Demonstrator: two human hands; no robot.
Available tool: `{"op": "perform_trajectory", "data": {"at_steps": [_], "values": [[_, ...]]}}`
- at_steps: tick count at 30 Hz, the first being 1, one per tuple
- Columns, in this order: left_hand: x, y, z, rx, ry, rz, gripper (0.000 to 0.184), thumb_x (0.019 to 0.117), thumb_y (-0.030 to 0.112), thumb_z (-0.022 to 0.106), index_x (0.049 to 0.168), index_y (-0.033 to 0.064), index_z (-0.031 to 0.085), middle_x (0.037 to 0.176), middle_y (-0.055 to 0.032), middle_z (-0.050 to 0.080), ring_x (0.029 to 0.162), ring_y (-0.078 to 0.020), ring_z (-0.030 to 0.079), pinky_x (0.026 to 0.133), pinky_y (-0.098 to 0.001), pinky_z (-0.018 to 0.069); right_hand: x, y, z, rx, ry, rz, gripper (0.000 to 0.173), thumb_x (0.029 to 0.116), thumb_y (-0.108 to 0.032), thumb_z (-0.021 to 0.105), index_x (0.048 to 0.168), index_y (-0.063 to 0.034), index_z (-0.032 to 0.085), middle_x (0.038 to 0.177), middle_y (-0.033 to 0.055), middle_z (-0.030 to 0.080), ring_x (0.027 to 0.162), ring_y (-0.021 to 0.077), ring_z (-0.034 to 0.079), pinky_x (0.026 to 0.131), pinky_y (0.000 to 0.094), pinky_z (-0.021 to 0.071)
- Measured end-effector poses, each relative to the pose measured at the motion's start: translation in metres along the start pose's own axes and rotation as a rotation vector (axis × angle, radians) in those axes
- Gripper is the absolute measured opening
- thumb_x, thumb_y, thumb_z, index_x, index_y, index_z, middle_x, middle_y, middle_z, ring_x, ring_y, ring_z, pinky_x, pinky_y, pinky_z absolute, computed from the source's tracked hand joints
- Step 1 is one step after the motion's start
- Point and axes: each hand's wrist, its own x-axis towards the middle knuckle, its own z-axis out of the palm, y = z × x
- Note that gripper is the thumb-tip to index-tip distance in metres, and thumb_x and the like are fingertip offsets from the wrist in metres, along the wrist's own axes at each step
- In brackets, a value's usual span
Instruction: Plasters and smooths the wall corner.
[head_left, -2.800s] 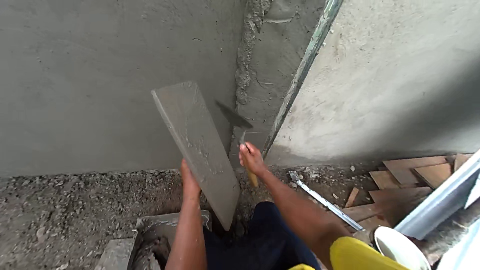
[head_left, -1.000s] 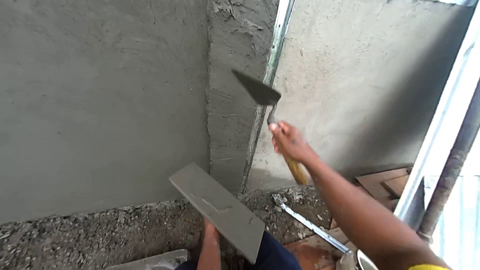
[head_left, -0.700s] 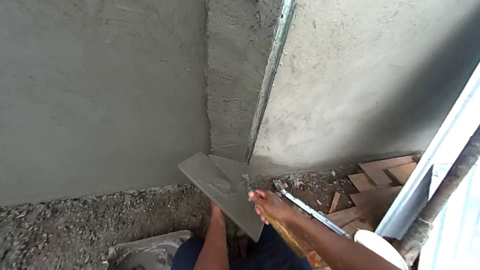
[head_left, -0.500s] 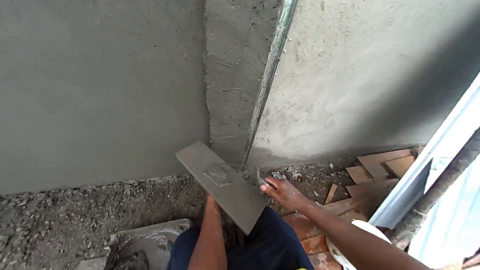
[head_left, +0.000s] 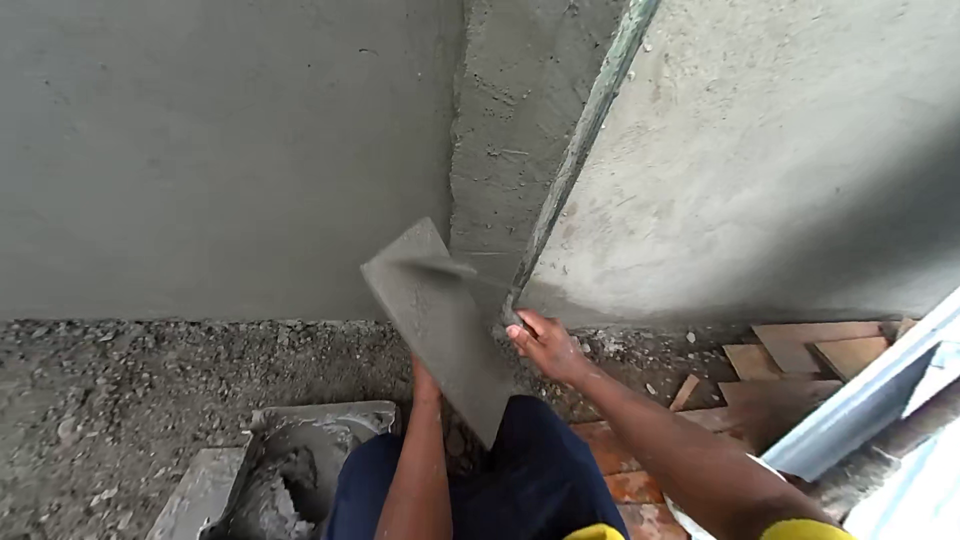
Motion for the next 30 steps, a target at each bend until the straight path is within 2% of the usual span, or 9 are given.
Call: {"op": "perform_trajectory", "data": {"at_steps": [2,4,6,9,12,16,21,25,30], "values": [[0.009,0.0,-0.003,-0.014,0.051,0.068,0.05,0.1127,0.025,0.015,0.151,-0.0026,0.034,0.141,-0.0215,0.051,0.123,-0.0191,0.055,0.104,-0.0367,0.0469,-0.001,-0.023,0.016,0.331,-0.174,0.222,0.044,0.1085,-0.042,0.045,0.126,-0.0045,0.061,0.078,0.001,0.065,0.064,0.0113,0.064,0.06,0.0294,0.0588],[0.025,-0.014,-0.007,-0.06,0.073,0.056,0.052,0.1127,0.028,0.013,0.15,-0.0015,0.034,0.138,-0.0214,0.054,0.119,-0.0193,0.057,0.101,-0.0371,0.0499,-0.005,-0.041,0.036,0.584,-0.319,0.479,0.043,0.1109,-0.041,0.039,0.128,-0.0066,0.058,0.074,0.0018,0.06,0.057,0.0133,0.061,0.054,0.0299,0.0564],[0.035,-0.032,-0.01,-0.137,0.079,-0.003,0.056,0.1127,0.033,0.011,0.151,0.0012,0.034,0.139,-0.0207,0.054,0.12,-0.0204,0.058,0.1,-0.0389,0.0505,-0.01,-0.049,0.058,0.646,-0.307,0.636,0.045,0.1112,-0.045,0.039,0.126,-0.0075,0.058,0.07,0.0031,0.056,0.052,0.0147,0.058,0.049,0.0304,0.0543],[0.041,-0.038,-0.019,-0.204,0.091,-0.101,0.058,0.1124,0.038,0.01,0.151,0.004,0.037,0.139,-0.0191,0.055,0.119,-0.0211,0.058,0.099,-0.0408,0.0512,-0.022,-0.037,0.067,0.524,-0.138,0.518,0.042,0.1098,-0.04,0.043,0.125,-0.0048,0.06,0.072,0.0027,0.06,0.056,0.0143,0.061,0.054,0.0309,0.0571],[0.049,-0.012,-0.036,-0.178,0.101,-0.135,0.053,0.1133,0.033,0.015,0.149,0.0026,0.04,0.135,-0.0177,0.057,0.114,-0.0174,0.059,0.096,-0.0369,0.052,-0.033,-0.01,0.051,0.348,0.058,0.391,0.041,0.1083,-0.036,0.047,0.123,0.0003,0.059,0.08,0.0064,0.066,0.065,0.0196,0.067,0.061,0.0375,0.062],[0.065,0.008,-0.057,-0.072,0.068,-0.153,0.043,0.113,0.02,0.024,0.145,-0.0023,0.042,0.13,-0.0195,0.058,0.109,-0.0159,0.059,0.094,-0.0333,0.0509,-0.04,0.022,0.031,0.088,0.18,0.489,0.037,0.1095,-0.033,0.046,0.123,0.0,0.057,0.085,0.0068,0.069,0.065,0.0183,0.068,0.06,0.0346,0.0614],[0.071,0.004,-0.063,-0.009,-0.035,-0.184,0.039,0.1121,0.016,0.028,0.141,-0.0043,0.045,0.121,-0.0177,0.061,0.101,-0.0117,0.06,0.089,-0.03,0.0526,-0.04,0.028,0.051,-0.135,0.141,0.567,0.04,0.1089,-0.04,0.047,0.121,-0.0043,0.06,0.079,0.0044,0.065,0.062,0.0154,0.065,0.059,0.0342,0.0592],[0.078,0.012,-0.064,0.088,-0.135,-0.129,0.033,0.1084,0.008,0.037,0.135,-0.0064,0.049,0.112,-0.0147,0.063,0.093,-0.0061,0.06,0.085,-0.0249,0.0529,-0.031,0.031,0.078,-0.211,0.105,0.453,0.046,0.1071,-0.045,0.048,0.122,-0.0036,0.062,0.078,0.0043,0.067,0.063,0.0148,0.067,0.061,0.0361,0.0602],[0.081,0.023,-0.068,0.044,-0.168,-0.113,0.033,0.1091,0.009,0.032,0.135,-0.0042,0.047,0.105,-0.0089,0.063,0.088,-0.0017,0.06,0.08,-0.0215,0.0531,-0.021,0.027,0.096,-0.299,0.045,0.279,0.05,0.1062,-0.048,0.049,0.123,-0.0028,0.064,0.075,0.005,0.067,0.062,0.0148,0.066,0.062,0.0377,0.059]]}}
